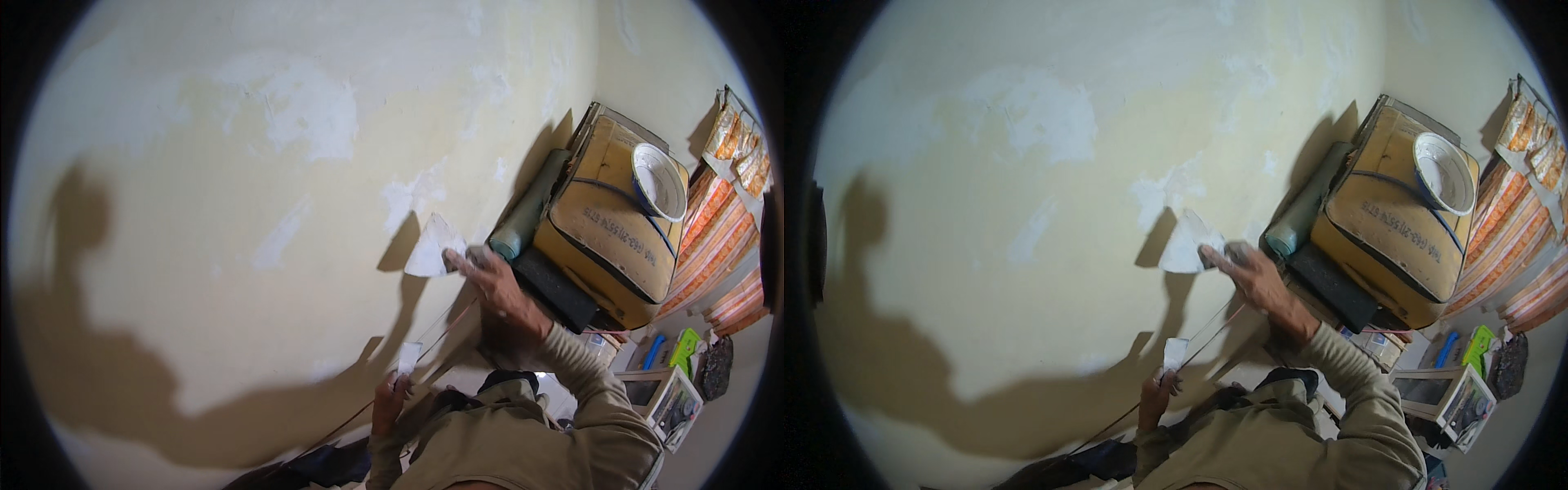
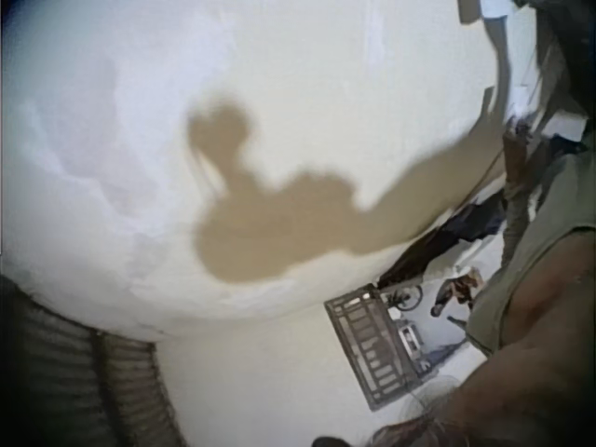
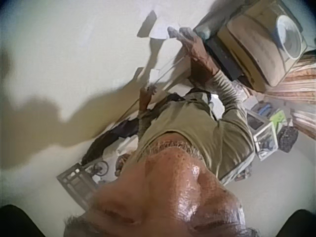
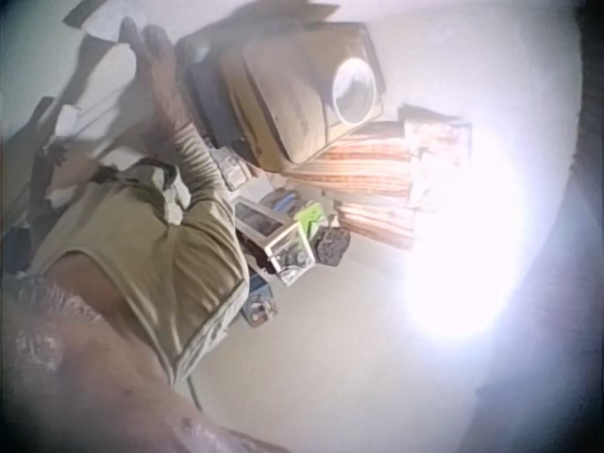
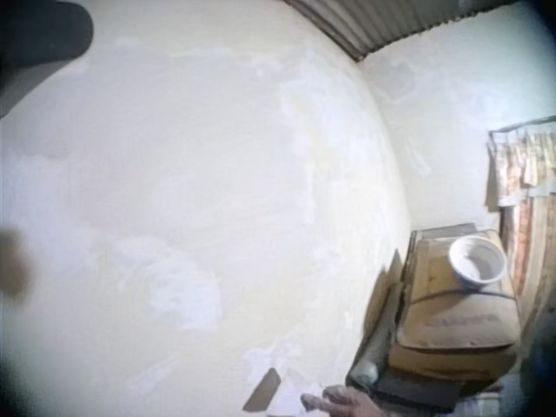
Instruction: The person scoops white wall compound from a container and applies it to a wall using a putty knife, smoothing the surface in repeated strokes.
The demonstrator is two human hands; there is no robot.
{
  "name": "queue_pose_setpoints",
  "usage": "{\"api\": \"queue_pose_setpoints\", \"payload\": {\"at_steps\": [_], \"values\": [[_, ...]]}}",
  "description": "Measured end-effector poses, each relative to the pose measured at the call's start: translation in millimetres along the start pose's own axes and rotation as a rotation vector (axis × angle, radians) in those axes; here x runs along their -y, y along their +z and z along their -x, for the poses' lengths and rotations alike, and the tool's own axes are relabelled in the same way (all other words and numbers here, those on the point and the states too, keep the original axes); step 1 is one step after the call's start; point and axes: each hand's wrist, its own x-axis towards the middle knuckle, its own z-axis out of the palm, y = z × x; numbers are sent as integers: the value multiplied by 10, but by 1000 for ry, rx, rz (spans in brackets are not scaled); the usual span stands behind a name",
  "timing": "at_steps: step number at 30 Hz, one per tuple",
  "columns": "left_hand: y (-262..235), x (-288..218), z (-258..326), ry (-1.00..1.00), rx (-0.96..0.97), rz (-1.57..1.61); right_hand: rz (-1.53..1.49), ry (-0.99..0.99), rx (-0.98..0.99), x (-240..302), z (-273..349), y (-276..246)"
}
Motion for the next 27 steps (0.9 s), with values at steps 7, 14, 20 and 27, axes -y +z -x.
{"api": "queue_pose_setpoints", "payload": {"at_steps": [7,14,20,27], "values": [[23,-122,-4,-33,7,-16,200,-92,37,-511,-648,134],[2,-37,63,28,-52,-93,154,198,135,-706,8,6],[38,93,25,-71,33,-15,-358,690,-38,-70,242,-83],[73,154,185,-39,4,-38,-319,573,-36,696,-541,83]]}}
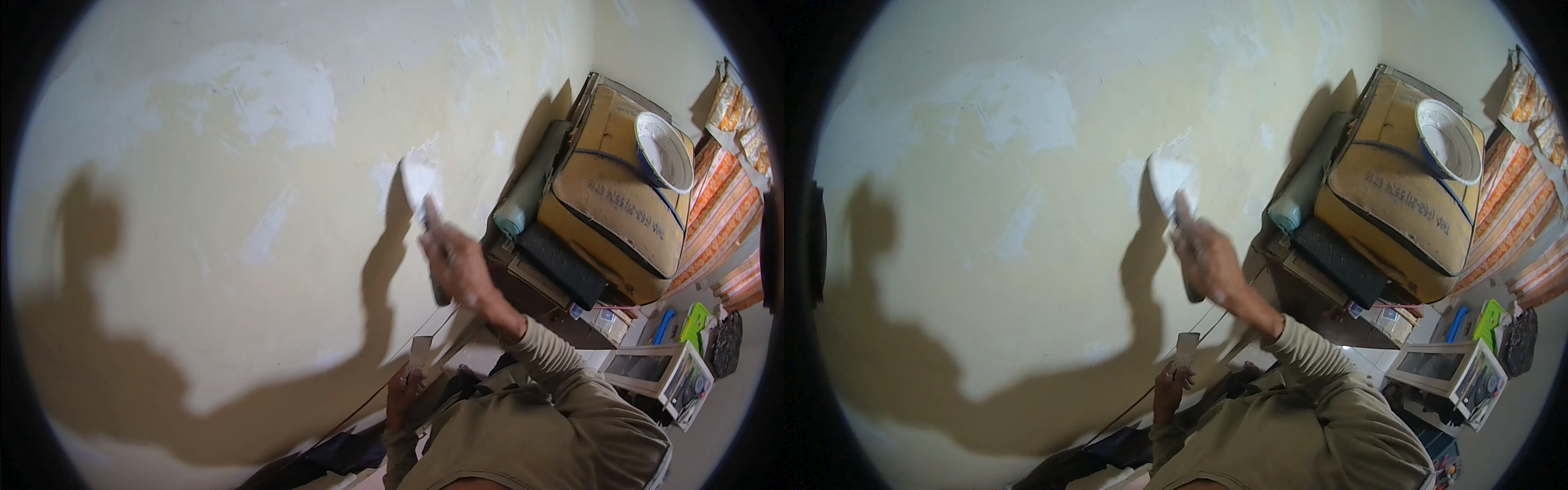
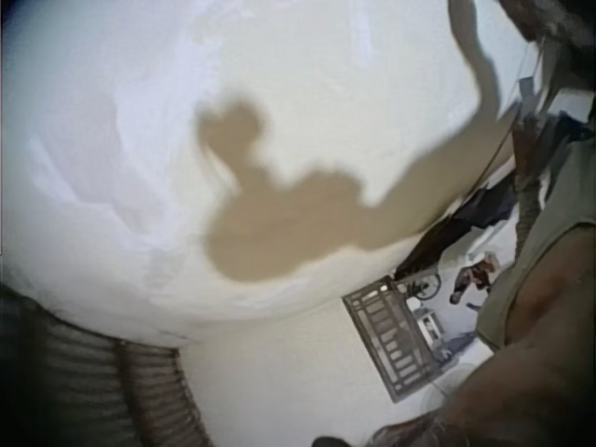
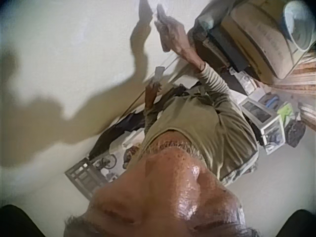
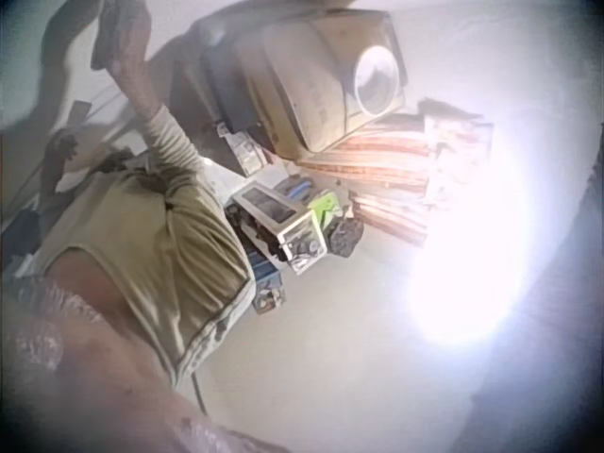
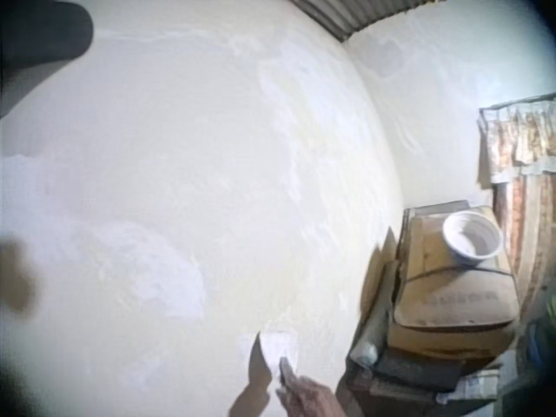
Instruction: The person scoops white wall compound from a container and applies it to a wall using a putty knife, smoothing the surface in repeated strokes.
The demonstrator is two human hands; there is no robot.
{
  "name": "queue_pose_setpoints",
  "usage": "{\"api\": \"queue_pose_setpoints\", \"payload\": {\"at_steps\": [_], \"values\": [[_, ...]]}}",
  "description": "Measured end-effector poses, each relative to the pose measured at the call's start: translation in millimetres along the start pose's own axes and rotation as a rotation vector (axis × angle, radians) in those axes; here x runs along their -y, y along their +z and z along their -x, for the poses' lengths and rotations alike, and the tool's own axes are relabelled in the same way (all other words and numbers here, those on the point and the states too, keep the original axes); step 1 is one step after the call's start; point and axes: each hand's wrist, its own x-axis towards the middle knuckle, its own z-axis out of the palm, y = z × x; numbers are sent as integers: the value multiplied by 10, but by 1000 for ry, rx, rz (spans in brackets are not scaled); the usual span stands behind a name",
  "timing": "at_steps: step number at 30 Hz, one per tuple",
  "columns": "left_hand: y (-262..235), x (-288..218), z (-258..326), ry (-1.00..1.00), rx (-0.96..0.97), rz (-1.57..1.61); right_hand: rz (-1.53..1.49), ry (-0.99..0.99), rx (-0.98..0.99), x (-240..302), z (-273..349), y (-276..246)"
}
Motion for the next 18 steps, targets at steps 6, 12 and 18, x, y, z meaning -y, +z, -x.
{"api": "queue_pose_setpoints", "payload": {"at_steps": [6,12,18], "values": [[-25,124,29,-36,-9,-31,388,-129,246,-366,690,199],[-23,76,-16,-28,8,32,558,-427,132,-571,268,-363],[-3,177,24,-9,-25,14,518,-494,-14,-307,-177,-486]]}}
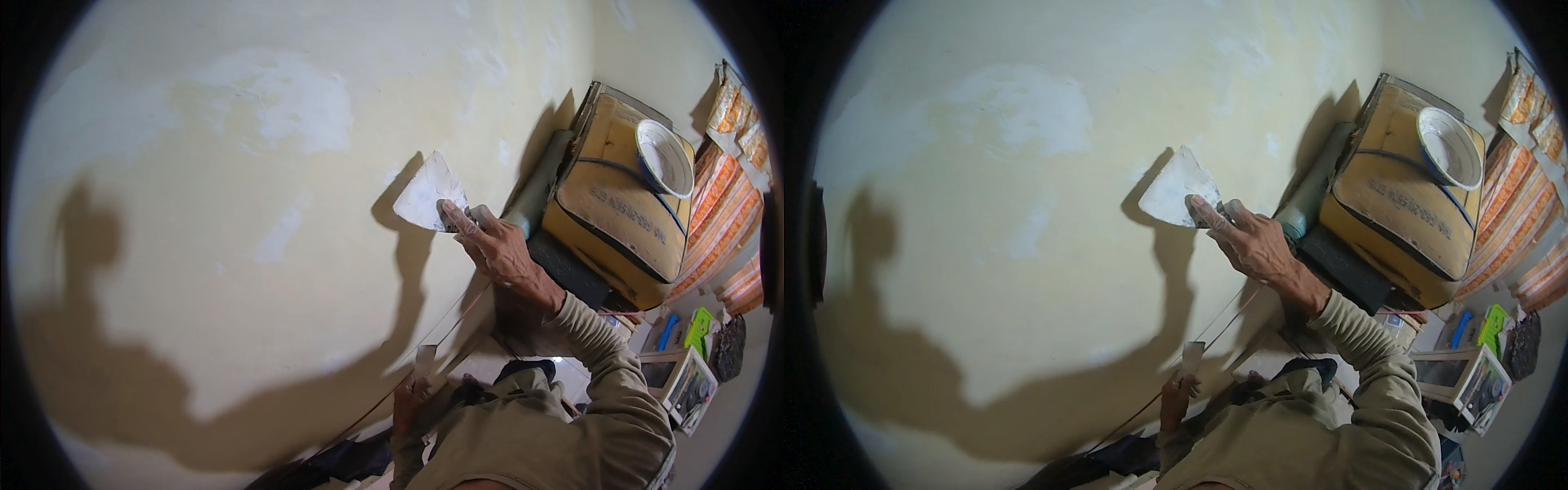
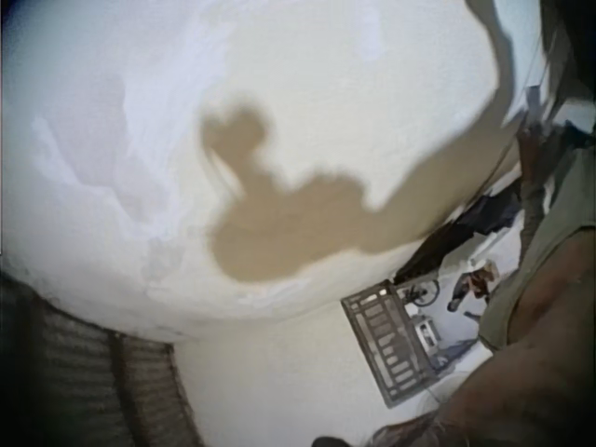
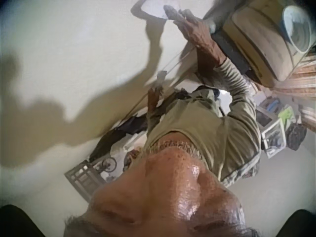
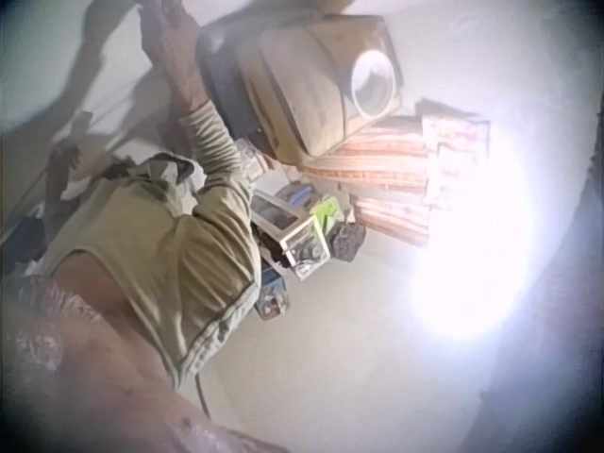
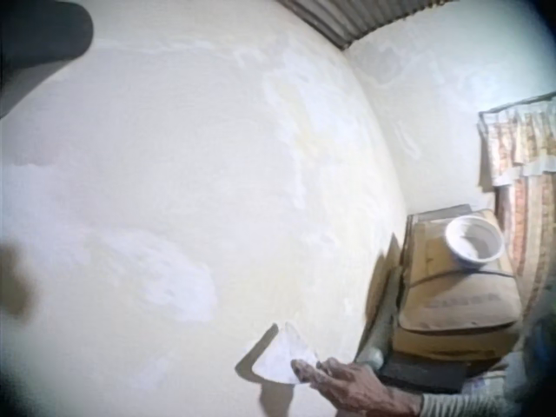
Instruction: The person scoops white wall compound from a container and applies it to a wall using a putty knife, smoothing the surface in repeated strokes.
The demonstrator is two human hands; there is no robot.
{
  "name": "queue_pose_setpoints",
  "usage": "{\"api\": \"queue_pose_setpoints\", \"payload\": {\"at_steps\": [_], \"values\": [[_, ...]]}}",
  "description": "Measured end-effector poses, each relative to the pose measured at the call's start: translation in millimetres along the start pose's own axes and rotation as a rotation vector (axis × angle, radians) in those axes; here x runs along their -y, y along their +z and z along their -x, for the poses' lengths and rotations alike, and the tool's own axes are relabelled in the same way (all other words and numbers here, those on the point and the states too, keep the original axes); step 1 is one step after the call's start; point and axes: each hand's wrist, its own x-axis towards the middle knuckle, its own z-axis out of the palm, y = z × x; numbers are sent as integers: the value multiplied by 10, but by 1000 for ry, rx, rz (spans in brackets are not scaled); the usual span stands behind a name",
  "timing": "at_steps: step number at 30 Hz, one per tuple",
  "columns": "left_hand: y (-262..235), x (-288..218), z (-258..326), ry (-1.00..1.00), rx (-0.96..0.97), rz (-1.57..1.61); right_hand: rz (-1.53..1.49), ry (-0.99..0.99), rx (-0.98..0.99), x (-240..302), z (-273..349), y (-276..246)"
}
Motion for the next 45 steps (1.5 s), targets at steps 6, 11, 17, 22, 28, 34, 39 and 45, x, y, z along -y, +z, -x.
{"api": "queue_pose_setpoints", "payload": {"at_steps": [6,11,17,22,28,34,39,45], "values": [[-5,94,-29,7,-22,29,35,-175,-79,-105,-271,22],[-1,119,-114,-42,-8,41,-237,13,-162,301,-204,164],[-30,43,-177,-81,34,28,-224,197,-209,979,-428,635],[-91,-37,-224,-57,56,-21,-252,181,-36,1048,-133,742],[-123,-43,-290,-79,93,39,-452,240,-141,917,5,345],[-70,136,-230,-47,86,10,-253,169,-107,1070,-310,610],[-79,142,-194,-43,39,-6,-379,136,176,875,130,125],[-120,1,-189,-38,23,8,-1138,314,255,453,-132,-340]]}}
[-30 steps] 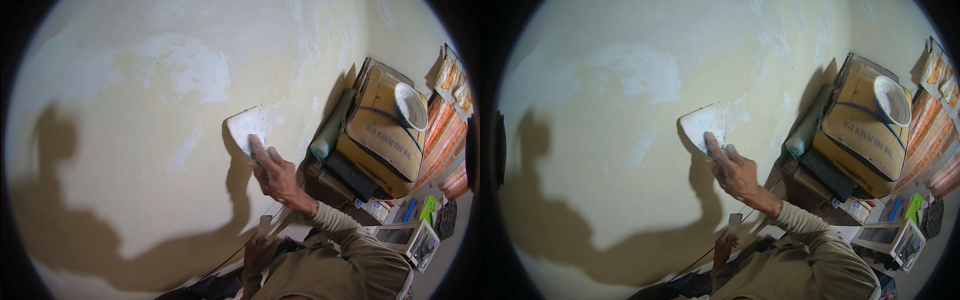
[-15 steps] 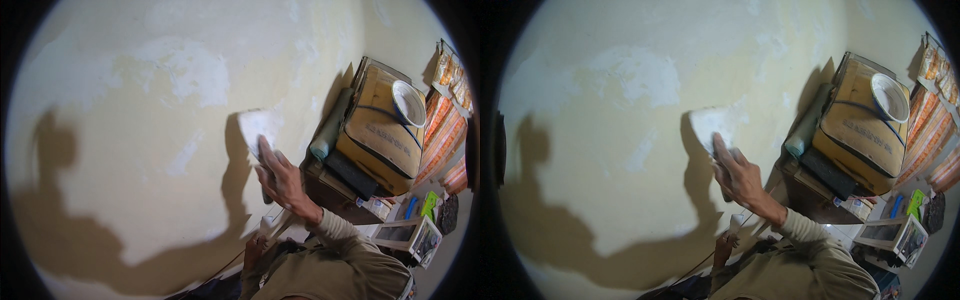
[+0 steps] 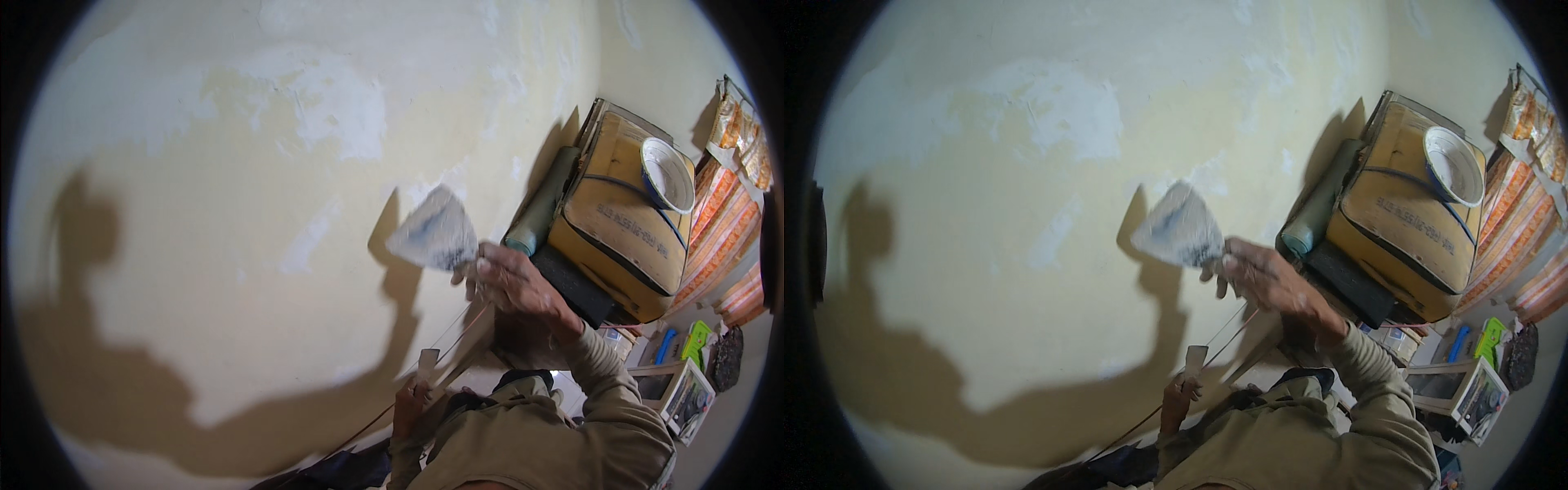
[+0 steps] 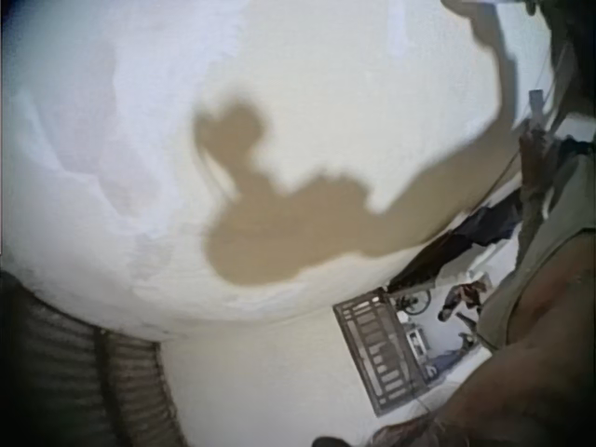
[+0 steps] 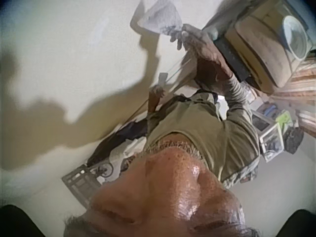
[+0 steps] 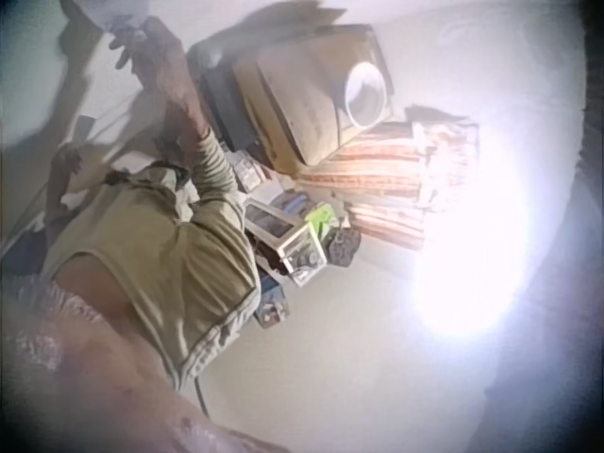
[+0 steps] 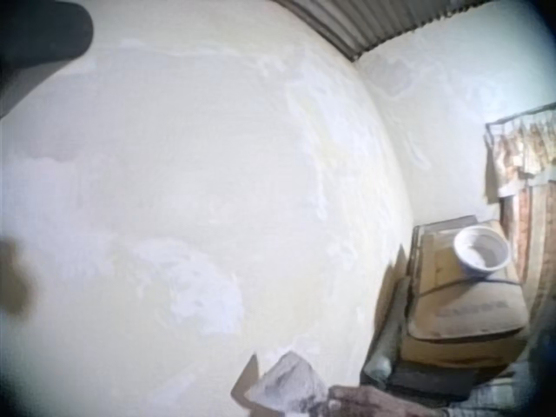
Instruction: The person scoops white wall compound from a container and applies it to a wall using a putty knife, smoothing the surface in repeated strokes.
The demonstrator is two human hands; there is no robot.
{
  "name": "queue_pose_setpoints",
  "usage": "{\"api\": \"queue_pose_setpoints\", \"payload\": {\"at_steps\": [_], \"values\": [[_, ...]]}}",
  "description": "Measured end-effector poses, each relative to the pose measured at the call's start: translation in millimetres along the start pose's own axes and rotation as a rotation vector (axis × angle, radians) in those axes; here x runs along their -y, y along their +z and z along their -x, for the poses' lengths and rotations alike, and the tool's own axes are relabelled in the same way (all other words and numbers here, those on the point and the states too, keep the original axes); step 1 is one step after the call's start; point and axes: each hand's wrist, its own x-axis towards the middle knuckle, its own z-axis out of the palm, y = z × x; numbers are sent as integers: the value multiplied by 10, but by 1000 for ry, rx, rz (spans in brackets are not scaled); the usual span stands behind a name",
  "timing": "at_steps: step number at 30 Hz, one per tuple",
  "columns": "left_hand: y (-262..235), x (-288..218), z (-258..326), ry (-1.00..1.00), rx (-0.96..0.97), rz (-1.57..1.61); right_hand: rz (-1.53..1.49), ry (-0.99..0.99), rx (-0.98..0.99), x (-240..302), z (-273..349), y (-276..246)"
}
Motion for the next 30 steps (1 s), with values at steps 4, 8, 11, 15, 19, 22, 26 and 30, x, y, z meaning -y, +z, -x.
{"api": "queue_pose_setpoints", "payload": {"at_steps": [4,8,11,15,19,22,26,30], "values": [[29,-15,-52,0,24,21,-7,52,-58,-116,-353,-130],[38,87,-39,5,9,32,7,119,-195,-471,-491,-240],[26,230,21,4,-46,42,2,148,-330,-561,-210,-299],[7,300,31,-34,-75,3,56,95,-428,-332,134,-270],[-8,73,-24,28,-28,-9,475,-248,-435,-406,104,-308],[-16,-192,-72,53,19,5,773,-398,-373,-400,-149,-402],[-8,-328,-84,31,70,24,1092,-574,-256,-411,-597,-585],[37,-118,-102,-9,57,7,1179,-585,-290,-606,-821,-694]]}}
